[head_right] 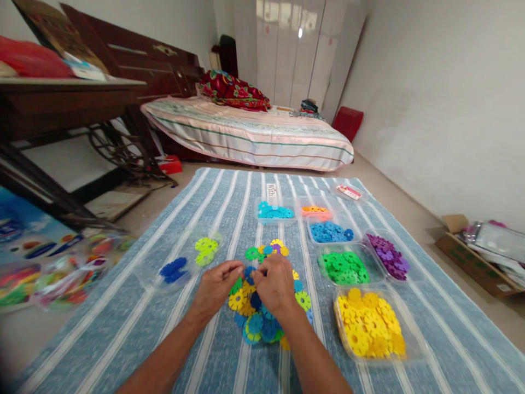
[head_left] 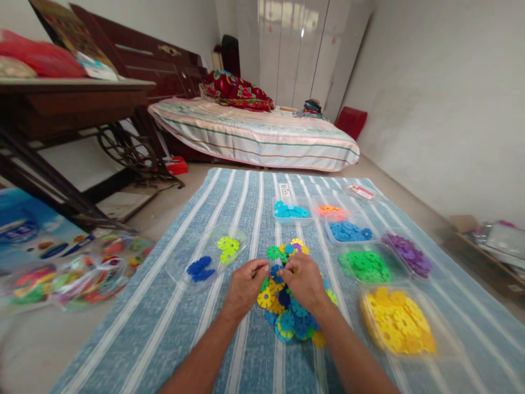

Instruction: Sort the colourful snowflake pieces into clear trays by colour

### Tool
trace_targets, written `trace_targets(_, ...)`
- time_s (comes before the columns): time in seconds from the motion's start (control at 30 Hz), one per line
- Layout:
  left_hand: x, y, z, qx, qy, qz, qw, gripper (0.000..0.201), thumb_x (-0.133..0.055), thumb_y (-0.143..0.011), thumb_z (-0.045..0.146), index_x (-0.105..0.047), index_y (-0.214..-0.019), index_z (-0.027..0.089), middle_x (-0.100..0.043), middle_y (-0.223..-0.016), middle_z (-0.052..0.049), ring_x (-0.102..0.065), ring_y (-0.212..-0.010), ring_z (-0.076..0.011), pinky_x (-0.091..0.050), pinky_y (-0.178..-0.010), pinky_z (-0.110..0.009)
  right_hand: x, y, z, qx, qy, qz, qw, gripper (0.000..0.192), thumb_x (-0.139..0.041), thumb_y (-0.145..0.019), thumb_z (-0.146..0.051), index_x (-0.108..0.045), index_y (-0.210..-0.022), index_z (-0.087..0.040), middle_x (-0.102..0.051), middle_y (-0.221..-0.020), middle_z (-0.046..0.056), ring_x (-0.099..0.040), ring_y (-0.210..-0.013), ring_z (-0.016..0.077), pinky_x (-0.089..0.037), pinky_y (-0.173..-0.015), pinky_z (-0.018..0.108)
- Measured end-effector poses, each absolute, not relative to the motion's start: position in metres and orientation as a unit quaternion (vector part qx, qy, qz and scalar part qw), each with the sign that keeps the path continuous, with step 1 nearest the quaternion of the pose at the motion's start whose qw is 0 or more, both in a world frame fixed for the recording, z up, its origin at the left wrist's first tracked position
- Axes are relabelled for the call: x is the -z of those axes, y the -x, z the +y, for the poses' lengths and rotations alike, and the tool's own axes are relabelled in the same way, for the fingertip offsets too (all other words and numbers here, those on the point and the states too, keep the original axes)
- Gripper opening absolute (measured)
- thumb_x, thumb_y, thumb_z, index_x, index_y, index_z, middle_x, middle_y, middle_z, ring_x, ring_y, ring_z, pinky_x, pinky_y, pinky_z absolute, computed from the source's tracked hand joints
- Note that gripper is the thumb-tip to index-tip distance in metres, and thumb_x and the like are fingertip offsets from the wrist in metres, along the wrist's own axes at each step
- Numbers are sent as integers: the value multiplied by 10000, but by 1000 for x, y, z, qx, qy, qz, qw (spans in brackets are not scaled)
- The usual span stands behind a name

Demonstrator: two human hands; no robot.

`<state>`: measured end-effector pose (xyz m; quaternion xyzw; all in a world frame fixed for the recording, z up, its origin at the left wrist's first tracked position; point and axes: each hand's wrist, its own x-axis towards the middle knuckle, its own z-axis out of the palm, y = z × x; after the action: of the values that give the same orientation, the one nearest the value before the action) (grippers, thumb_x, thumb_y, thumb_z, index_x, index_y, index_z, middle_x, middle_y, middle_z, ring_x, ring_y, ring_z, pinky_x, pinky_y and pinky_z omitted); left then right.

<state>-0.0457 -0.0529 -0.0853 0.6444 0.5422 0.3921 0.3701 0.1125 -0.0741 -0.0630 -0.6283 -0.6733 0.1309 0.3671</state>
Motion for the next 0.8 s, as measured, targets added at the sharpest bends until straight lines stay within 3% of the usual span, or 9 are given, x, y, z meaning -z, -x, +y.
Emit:
trace_targets(0.13, 92, 46, -52, -394, -629, 545, 390, 255, -537, -736, 349, -667, -879, 184, -729, -830, -26, -680, -809, -189, -534, -721, -276, 41, -160, -60, -54, 669, -627, 395, 194, -577, -748, -243, -600, -559, -209, -644, -705, 16, -577, -721, 165, -433, -728, 282)
trace_targets(0.23, 91, 45, -52, -393, -622, 548, 397, 243, -503, -735, 313, -657, -871, 183, -727, -843, -31, -682, -825, -189, -533, -727, -278, 22, -200, -50, 28, 717, -561, 412, 189, -526, -780, -279, -663, -736, -157, -662, -841, 116, -568, -871, 252, -399, -850, 405)
trace_targets(0.33, 89, 44, -53, -397, -615, 551, 401, 236, -489, -734, 294, -651, -867, 187, -724, -840, -28, -685, -814, -181, -533, -739, -280, 19, -212, -52, 96, 735, -552, 383, 292, -511, -807, -333, -673, -912, -114, -663, -911, 154, -567, -908, 283, -406, -849, 435)
trace_targets(0.53, 88, 44, -55, -395, -632, 550, 376, 230, -478, -756, 280, -652, -884, 201, -727, -867, -29, -684, -864, -186, -530, -783, -299, 41, -155, -88, -46, 601, -749, 274, 152, -547, -821, -250, -684, -852, -192, -671, -912, 72, -584, -943, 208, -441, -856, 329)
trace_targets(0.67, 88, 43, -57, -390, -646, 544, 366, 238, -483, -757, 259, -652, -916, 208, -728, -899, -27, -682, -881, -180, -526, -813, -307, 46, -123, -103, -79, 576, -791, 191, 174, -648, -763, -273, -682, -913, -193, -634, -1073, 90, -474, -1175, 272, -370, -985, 412)
trace_targets(0.8, 86, 41, -58, -392, -653, 540, 358, 255, -464, -759, 227, -651, -933, 213, -728, -910, -19, -684, -861, -166, -523, -822, -304, 54, -112, -102, -65, 577, -799, 153, 271, -658, -763, -276, -667, -1003, -149, -600, -1149, 124, -394, -1253, 309, -319, -1029, 450)
